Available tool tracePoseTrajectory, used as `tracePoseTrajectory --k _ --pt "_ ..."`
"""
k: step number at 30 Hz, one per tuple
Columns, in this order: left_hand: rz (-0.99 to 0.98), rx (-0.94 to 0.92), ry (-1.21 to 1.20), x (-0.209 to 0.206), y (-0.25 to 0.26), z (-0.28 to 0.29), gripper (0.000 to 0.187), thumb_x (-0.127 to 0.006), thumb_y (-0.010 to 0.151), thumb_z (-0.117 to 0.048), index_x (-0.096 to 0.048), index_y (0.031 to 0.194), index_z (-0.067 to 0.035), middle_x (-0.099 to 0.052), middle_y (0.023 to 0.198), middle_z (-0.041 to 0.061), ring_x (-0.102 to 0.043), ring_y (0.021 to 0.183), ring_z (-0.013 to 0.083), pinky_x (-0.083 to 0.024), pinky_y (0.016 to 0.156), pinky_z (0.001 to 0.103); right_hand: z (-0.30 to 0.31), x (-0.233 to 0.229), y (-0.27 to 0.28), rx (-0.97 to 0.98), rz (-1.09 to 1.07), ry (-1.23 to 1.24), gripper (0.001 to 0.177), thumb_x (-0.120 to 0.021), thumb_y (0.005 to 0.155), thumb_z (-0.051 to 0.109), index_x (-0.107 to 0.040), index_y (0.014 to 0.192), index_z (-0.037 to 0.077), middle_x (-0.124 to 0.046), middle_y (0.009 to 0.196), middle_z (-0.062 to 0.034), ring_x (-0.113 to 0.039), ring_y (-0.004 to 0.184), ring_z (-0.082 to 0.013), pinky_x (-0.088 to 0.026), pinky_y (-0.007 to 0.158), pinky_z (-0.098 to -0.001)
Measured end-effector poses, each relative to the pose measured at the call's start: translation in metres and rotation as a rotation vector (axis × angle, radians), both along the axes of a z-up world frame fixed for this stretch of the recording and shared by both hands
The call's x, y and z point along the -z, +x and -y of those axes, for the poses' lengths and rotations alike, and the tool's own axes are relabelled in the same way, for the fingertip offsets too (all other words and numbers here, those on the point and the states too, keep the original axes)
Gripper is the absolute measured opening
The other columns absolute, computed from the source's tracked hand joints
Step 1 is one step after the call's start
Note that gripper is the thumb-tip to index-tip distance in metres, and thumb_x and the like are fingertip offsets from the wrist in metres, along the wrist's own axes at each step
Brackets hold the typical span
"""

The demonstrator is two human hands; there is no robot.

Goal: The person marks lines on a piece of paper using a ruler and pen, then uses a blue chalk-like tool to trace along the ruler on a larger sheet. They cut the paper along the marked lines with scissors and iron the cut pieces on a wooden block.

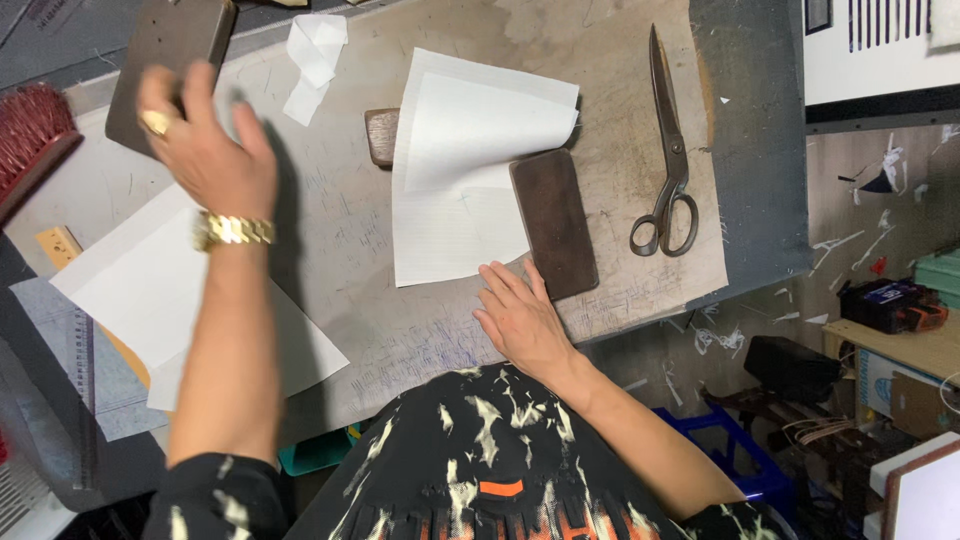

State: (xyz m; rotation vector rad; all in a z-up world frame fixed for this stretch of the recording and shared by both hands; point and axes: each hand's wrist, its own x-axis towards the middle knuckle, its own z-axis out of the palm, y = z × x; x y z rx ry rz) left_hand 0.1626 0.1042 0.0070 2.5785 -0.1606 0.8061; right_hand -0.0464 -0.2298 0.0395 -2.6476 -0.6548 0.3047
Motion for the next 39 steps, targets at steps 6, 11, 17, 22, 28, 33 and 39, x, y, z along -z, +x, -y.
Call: tracePoseTrajectory --k 6,11,17,22,28,33,39 --pt "-0.35 -0.042 0.261 0.013 0.039 -0.075 0.068 -0.083 0.096 -0.035 -0.055 0.149 -0.002 -0.051 0.139 0.032 -0.054 0.116 0.0508 -0.036 0.094 0.057 -0.002 -0.006 0.003 -0.014 0.009 -0.007 0.024 -0.068 0.099 0.022 -0.068 0.114 0.003 -0.062 0.143 -0.0158 -0.053 0.138 -0.0309 -0.029 0.12 -0.0621" --pt "-0.43 -0.297 0.105 -0.03 -0.013 -0.045 0.063 -0.08 0.101 -0.038 -0.051 0.15 -0.012 -0.053 0.136 0.033 -0.052 0.12 0.044 -0.038 0.096 0.056 -0.002 0.0 -0.005 -0.008 -0.02 -0.02 0.026 -0.066 0.1 0.024 -0.068 0.114 0.003 -0.059 0.147 -0.0151 -0.049 0.142 -0.0299 -0.028 0.12 -0.0629" --pt "-0.296 0.209 0.076 -0.036 -0.168 0.04 0.063 -0.084 0.084 -0.041 -0.065 0.137 -0.013 -0.059 0.124 0.026 -0.062 0.112 0.0457 -0.047 0.088 0.054 -0.003 0.007 -0.013 -0.002 0.007 -0.099 0.035 -0.059 0.103 0.034 -0.069 0.119 0.005 -0.062 0.145 -0.0156 -0.051 0.141 -0.0289 -0.028 0.12 -0.0602" --pt "-0.353 0.219 0.188 -0.011 -0.226 0.072 0.057 -0.073 0.088 -0.05 -0.064 0.137 -0.023 -0.058 0.13 0.019 -0.059 0.119 0.0362 -0.042 0.095 0.049 -0.002 0.009 -0.017 -0.008 0.013 -0.101 0.035 -0.058 0.103 0.035 -0.069 0.12 0.006 -0.062 0.144 -0.0152 -0.051 0.141 -0.0284 -0.028 0.12 -0.06" --pt "-0.277 0.15 0.012 -0.001 -0.175 0.056 0.03 -0.073 0.095 -0.037 -0.072 0.12 -0.021 -0.063 0.128 0.01 -0.06 0.12 0.0292 -0.039 0.1 0.047 -0.002 0.011 -0.019 0.017 0.019 -0.088 0.035 -0.059 0.103 0.035 -0.069 0.119 0.006 -0.062 0.144 -0.0152 -0.052 0.141 -0.0288 -0.029 0.119 -0.0607" --pt "-0.128 0.049 -0.083 0.037 -0.053 0.009 0.015 -0.074 0.097 -0.015 -0.077 0.11 -0.022 -0.069 0.102 0.002 -0.068 0.096 0.0256 -0.046 0.081 0.043 -0.008 0.008 -0.019 0.045 0.019 -0.1 0.036 -0.059 0.104 0.037 -0.07 0.119 0.006 -0.063 0.143 -0.0144 -0.053 0.14 -0.0281 -0.03 0.119 -0.0607" --pt "-0.151 0.104 0.138 0.034 0.009 0.003 0.008 -0.078 0.096 -0.028 -0.072 0.094 -0.023 -0.054 0.098 -0.005 -0.058 0.095 0.0191 -0.041 0.078 0.038 -0.009 0.005 -0.016 0.186 0.121 0.154 0.031 -0.066 0.102 0.03 -0.071 0.117 0.003 -0.07 0.133 -0.014 -0.062 0.13 -0.0272 -0.037 0.117 -0.0507"
